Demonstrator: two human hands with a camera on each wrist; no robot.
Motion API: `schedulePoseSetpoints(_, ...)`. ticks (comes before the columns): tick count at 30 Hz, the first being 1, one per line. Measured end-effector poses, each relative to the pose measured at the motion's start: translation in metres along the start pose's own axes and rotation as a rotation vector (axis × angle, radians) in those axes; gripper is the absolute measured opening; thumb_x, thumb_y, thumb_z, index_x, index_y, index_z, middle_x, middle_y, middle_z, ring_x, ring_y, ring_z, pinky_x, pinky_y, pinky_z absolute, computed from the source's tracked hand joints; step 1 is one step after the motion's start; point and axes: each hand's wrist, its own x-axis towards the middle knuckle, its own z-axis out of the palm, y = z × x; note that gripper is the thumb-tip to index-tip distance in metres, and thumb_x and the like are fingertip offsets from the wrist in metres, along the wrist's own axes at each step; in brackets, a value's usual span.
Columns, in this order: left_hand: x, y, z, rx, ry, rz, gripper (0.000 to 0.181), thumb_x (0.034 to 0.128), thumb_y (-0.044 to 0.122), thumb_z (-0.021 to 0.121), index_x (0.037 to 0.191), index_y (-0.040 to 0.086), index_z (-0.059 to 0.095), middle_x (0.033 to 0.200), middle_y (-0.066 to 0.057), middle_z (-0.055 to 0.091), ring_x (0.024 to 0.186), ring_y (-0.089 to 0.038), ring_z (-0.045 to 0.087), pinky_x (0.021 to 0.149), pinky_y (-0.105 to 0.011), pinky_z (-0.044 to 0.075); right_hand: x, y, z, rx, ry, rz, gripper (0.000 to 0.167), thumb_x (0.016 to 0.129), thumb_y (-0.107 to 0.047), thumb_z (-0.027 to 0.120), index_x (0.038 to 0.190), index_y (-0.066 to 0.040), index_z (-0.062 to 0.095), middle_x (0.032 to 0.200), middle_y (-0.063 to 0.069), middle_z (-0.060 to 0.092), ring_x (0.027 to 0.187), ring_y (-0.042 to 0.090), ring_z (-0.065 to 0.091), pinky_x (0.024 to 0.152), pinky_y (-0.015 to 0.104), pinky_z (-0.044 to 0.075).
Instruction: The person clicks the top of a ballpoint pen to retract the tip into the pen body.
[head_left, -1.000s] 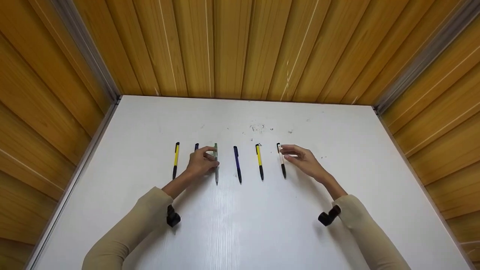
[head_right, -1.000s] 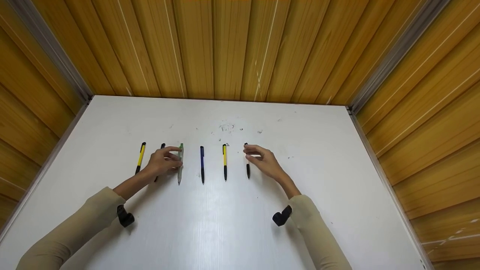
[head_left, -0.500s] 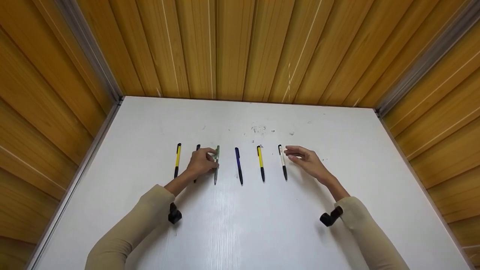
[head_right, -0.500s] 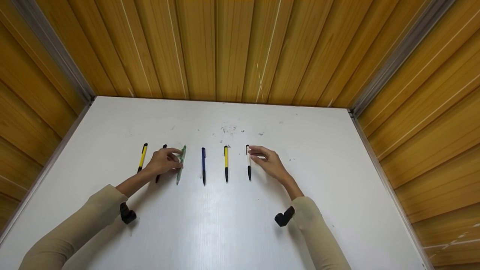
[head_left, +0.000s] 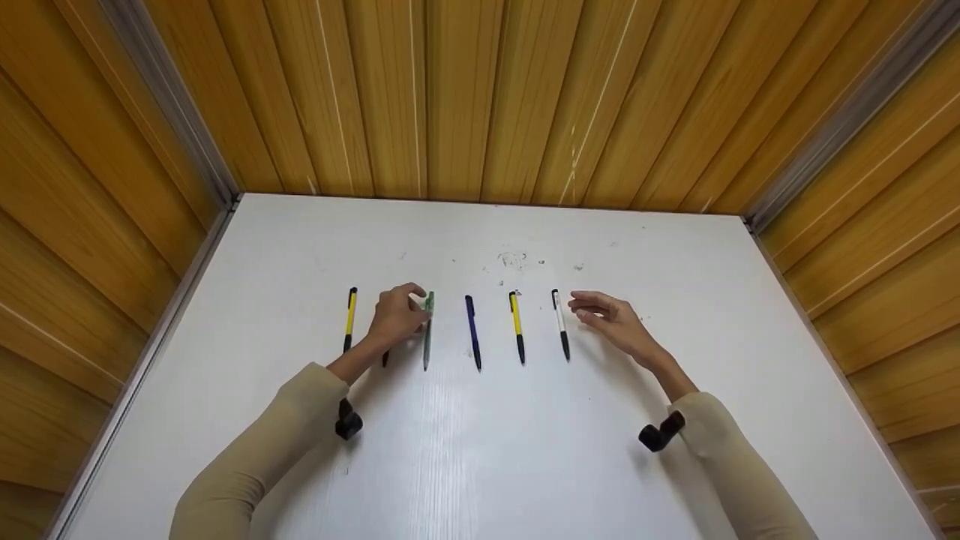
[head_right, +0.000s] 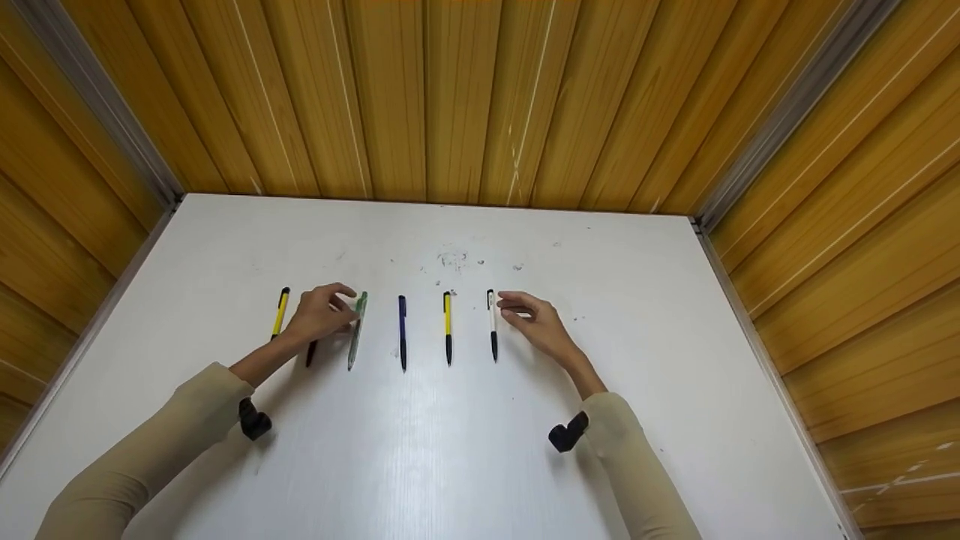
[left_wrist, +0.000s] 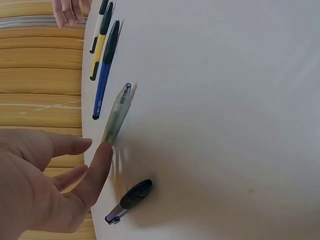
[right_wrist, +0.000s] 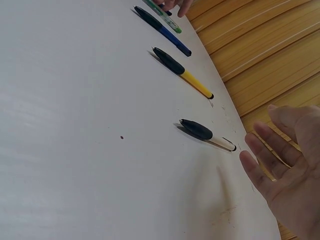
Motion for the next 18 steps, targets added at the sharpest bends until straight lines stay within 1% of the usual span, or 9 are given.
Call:
schedulePoseSetpoints(3, 0.002, 0.006, 0.003, -0.039, -0.013, 0.061, 0.034, 0.0909, -0.001, 0.07, 0.124, -0.006, 0.065, 0.089, -0.021, 0.073, 0.075, -0.037, 0.075, 0.057, -0.02, 0.056, 0.0, -0.001, -0.001, 0.01, -0.002, 0.003, 0.045, 0.101, -0.007, 0.062, 0.141, 0.011, 0.051, 0.136, 0.034, 0.058, 0.116, 0.008, 0.064, 0.094, 0.012, 0.054)
schedulePoseSetpoints(5, 0.004, 0.01, 0.007, -0.058, -0.052, 0.101, 0.035, 0.0907, -0.001, 0.07, 0.124, -0.007, 0.064, 0.089, -0.022, 0.073, 0.076, -0.038, 0.075, 0.057, -0.02, 0.056, 0.0, -0.002, -0.002, 0.02, 0.0, 0.008, 0.045, 0.101, -0.006, 0.062, 0.141, 0.012, 0.051, 0.136, 0.035, 0.057, 0.115, 0.007, 0.064, 0.093, 0.013, 0.055)
schedulePoseSetpoints(8, 0.005, 0.015, 0.015, -0.079, -0.133, 0.121, 0.039, 0.091, 0.001, 0.071, 0.128, -0.008, 0.061, 0.092, -0.022, 0.073, 0.077, -0.038, 0.075, 0.06, -0.023, 0.059, -0.001, -0.003, -0.001, 0.023, 0.001, 0.016, 0.045, 0.101, -0.006, 0.062, 0.142, 0.012, 0.051, 0.136, 0.035, 0.058, 0.115, 0.008, 0.064, 0.093, 0.013, 0.056)
schedulePoseSetpoints(10, 0.005, 0.019, 0.022, -0.08, -0.176, 0.116, 0.043, 0.0905, 0.001, 0.071, 0.131, -0.007, 0.059, 0.094, -0.022, 0.073, 0.078, -0.037, 0.076, 0.064, -0.028, 0.063, -0.002, -0.003, -0.001, 0.02, 0.001, 0.016, 0.046, 0.101, -0.007, 0.062, 0.142, 0.011, 0.051, 0.136, 0.034, 0.058, 0.116, 0.01, 0.065, 0.093, 0.014, 0.056)
schedulePoseSetpoints(12, 0.006, 0.021, 0.029, -0.062, -0.205, 0.107, 0.047, 0.0905, 0.002, 0.072, 0.134, -0.006, 0.057, 0.096, -0.021, 0.073, 0.078, -0.035, 0.076, 0.07, -0.036, 0.065, -0.002, -0.003, -0.001, 0.015, 0.001, 0.015, 0.046, 0.101, -0.007, 0.062, 0.142, 0.011, 0.051, 0.135, 0.034, 0.058, 0.116, 0.011, 0.065, 0.093, 0.014, 0.056)
schedulePoseSetpoints(13, 0.007, 0.022, 0.032, -0.039, -0.211, 0.108, 0.047, 0.0905, 0.002, 0.072, 0.135, -0.006, 0.057, 0.095, -0.021, 0.073, 0.077, -0.034, 0.076, 0.081, -0.04, 0.065, -0.002, -0.003, -0.001, 0.013, 0.002, 0.015, 0.045, 0.101, -0.007, 0.062, 0.142, 0.01, 0.051, 0.135, 0.033, 0.059, 0.116, 0.011, 0.065, 0.093, 0.014, 0.056)
schedulePoseSetpoints(14, 0.008, 0.023, 0.035, -0.017, -0.214, 0.104, 0.048, 0.0906, 0.003, 0.072, 0.135, -0.006, 0.056, 0.095, -0.02, 0.073, 0.077, -0.033, 0.076, 0.083, -0.042, 0.065, -0.002, -0.003, -0.001, 0.011, 0.001, 0.015, 0.045, 0.102, -0.007, 0.062, 0.142, 0.01, 0.051, 0.135, 0.033, 0.059, 0.116, 0.01, 0.065, 0.093, 0.014, 0.056)
schedulePoseSetpoints(16, 0.009, 0.024, 0.039, 0.031, -0.212, 0.097, 0.048, 0.0903, 0.003, 0.073, 0.135, -0.005, 0.056, 0.093, -0.019, 0.074, 0.075, -0.03, 0.076, 0.084, -0.043, 0.064, -0.001, -0.003, 0.0, 0.008, 0.002, 0.016, 0.045, 0.102, -0.007, 0.062, 0.142, 0.01, 0.052, 0.134, 0.033, 0.059, 0.115, 0.007, 0.065, 0.093, 0.014, 0.056)
schedulePoseSetpoints(18, 0.011, 0.025, 0.043, 0.081, -0.199, 0.085, 0.048, 0.0899, 0.004, 0.074, 0.133, -0.005, 0.057, 0.089, -0.017, 0.075, 0.072, -0.028, 0.076, 0.077, -0.035, 0.064, 0.0, -0.003, 0.001, 0.009, 0.003, 0.019, 0.045, 0.102, -0.008, 0.062, 0.142, 0.009, 0.052, 0.135, 0.032, 0.06, 0.114, 0.005, 0.065, 0.093, 0.014, 0.056)
